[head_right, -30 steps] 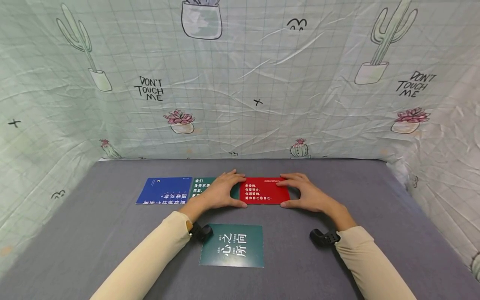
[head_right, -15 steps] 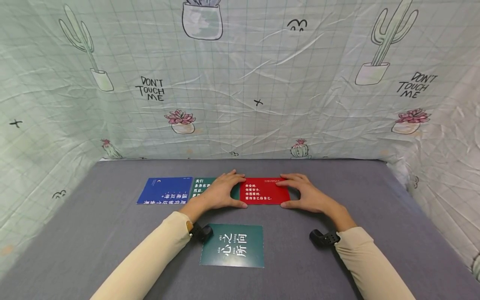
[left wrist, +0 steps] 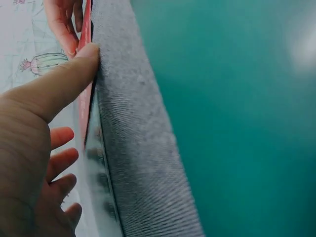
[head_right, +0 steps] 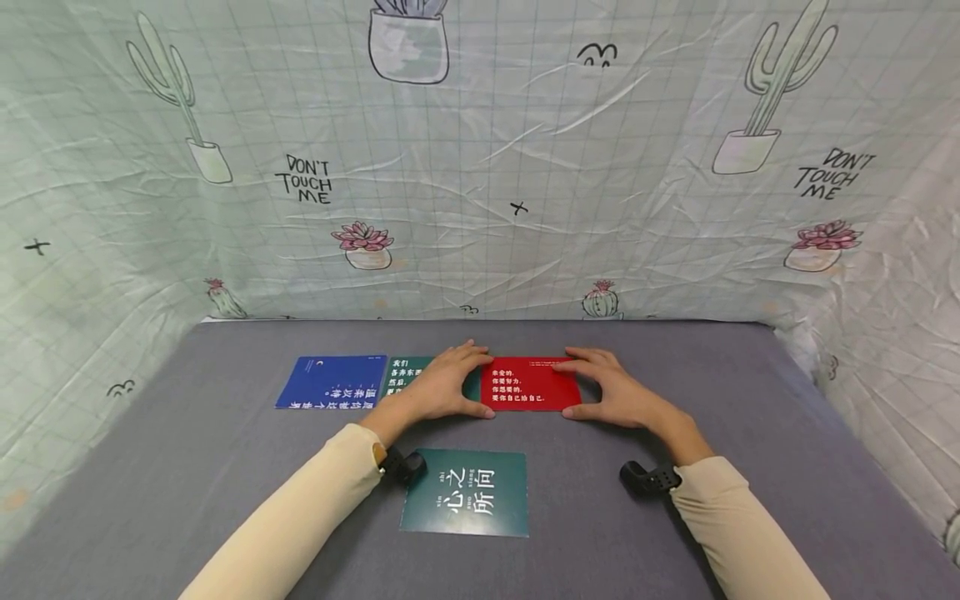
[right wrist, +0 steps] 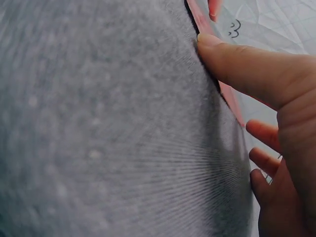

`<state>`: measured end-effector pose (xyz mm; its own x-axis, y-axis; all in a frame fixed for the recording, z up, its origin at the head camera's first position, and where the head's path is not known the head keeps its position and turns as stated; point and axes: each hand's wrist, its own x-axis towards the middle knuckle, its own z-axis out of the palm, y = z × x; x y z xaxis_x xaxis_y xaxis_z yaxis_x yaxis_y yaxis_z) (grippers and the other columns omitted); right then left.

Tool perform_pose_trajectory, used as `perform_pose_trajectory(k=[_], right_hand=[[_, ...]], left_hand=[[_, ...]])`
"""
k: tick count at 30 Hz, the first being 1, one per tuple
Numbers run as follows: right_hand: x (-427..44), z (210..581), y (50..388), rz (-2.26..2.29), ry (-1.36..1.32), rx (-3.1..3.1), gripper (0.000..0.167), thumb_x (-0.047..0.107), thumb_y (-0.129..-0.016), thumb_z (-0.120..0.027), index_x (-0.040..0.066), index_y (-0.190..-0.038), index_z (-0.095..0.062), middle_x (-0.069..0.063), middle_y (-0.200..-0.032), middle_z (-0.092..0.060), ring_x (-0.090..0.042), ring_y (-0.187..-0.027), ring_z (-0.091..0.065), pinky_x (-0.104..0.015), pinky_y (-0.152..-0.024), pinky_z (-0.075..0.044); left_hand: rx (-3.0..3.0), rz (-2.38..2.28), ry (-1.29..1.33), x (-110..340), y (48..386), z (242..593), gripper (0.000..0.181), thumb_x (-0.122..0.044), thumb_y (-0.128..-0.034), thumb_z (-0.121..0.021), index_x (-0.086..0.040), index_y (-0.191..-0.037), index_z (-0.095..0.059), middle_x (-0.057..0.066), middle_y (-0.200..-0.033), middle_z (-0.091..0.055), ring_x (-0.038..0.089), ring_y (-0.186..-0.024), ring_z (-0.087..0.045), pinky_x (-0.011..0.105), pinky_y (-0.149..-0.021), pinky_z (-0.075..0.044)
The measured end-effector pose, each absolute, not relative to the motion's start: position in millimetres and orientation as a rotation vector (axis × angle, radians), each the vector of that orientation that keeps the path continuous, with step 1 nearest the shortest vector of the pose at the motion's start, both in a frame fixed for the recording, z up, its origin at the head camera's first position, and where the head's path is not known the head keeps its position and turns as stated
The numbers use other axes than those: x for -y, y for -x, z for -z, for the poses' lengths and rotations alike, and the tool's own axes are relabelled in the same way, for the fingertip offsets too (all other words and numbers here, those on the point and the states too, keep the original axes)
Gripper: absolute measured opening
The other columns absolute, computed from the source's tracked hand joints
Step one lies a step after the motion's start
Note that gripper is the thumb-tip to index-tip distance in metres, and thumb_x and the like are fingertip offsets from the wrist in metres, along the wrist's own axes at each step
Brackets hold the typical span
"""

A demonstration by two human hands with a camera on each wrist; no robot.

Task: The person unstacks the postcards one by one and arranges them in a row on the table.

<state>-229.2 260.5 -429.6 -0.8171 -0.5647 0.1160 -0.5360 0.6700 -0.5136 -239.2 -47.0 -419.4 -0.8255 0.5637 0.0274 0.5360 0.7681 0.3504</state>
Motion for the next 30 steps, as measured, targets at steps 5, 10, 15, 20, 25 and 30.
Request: perform_pose_trajectory(k=[5,10,15,20,25,30], right_hand=[[-261.3,424.8,225.2,0.833,0.936,-2.856,0.072,0.039,-0.078,-0.078,0.017,-0.140,-0.049,-0.014,-0.148,-0.032,-0.035,-0.133,-0.023,-0.064,-0.096,-0.035],[-260.3,420.2,217.3,0.849,0.983,-2.893,0.072,0.038,-0.078,-0.078,0.014,-0.139,-0.049,-0.014,-0.148,-0.033,-0.033,-0.132,-0.023,-0.062,-0.095,-0.037],[-256.5,417.7,201.2,0.907,1.004,-2.947,0.071,0.035,-0.079,-0.078,0.011,-0.139,-0.049,-0.014,-0.146,-0.036,-0.034,-0.130,-0.026,-0.063,-0.091,-0.040],[-247.9,413.3,183.7,0.949,1.056,-2.976,0.073,0.030,-0.076,-0.081,0.013,-0.139,-0.048,-0.014,-0.143,-0.038,-0.032,-0.128,-0.028,-0.060,-0.088,-0.044],[-235.8,410.4,164.6,0.998,1.089,-2.941,0.074,0.034,-0.076,-0.080,0.014,-0.139,-0.048,-0.013,-0.142,-0.039,-0.030,-0.129,-0.028,-0.061,-0.092,-0.041],[-225.3,411.6,144.6,0.998,1.103,-2.889,0.075,0.041,-0.077,-0.078,0.016,-0.141,-0.046,-0.008,-0.143,-0.039,-0.026,-0.129,-0.030,-0.060,-0.093,-0.041]], left_hand=[[-2.897,-0.592,-0.960,49.6,234.0,412.1,0.083,-0.047,-0.0742,-0.077,-0.011,-0.142,-0.045,0.005,-0.150,-0.036,0.022,-0.143,-0.018,0.040,-0.116,-0.012],[-2.906,-0.709,-0.987,59.0,219.2,400.1,0.078,-0.038,-0.0773,-0.078,-0.008,-0.141,-0.045,0.006,-0.149,-0.038,0.023,-0.143,-0.018,0.043,-0.115,-0.016],[-2.873,-0.842,-0.990,73.1,193.2,390.5,0.076,-0.035,-0.0799,-0.077,-0.012,-0.143,-0.043,0.002,-0.151,-0.035,0.020,-0.143,-0.018,0.047,-0.112,-0.023],[-2.850,-0.956,-0.982,90.4,163.7,388.2,0.077,-0.035,-0.0788,-0.078,-0.013,-0.144,-0.043,0.000,-0.151,-0.034,0.018,-0.142,-0.021,0.047,-0.110,-0.027],[-2.836,-1.079,-0.921,105.0,138.7,393.2,0.080,-0.032,-0.0757,-0.082,-0.015,-0.144,-0.043,0.002,-0.151,-0.036,0.022,-0.141,-0.026,0.049,-0.110,-0.028],[-2.806,-1.150,-0.892,116.8,117.7,405.4,0.083,-0.032,-0.0728,-0.084,-0.014,-0.143,-0.044,0.005,-0.150,-0.037,0.024,-0.140,-0.028,0.052,-0.108,-0.029]])
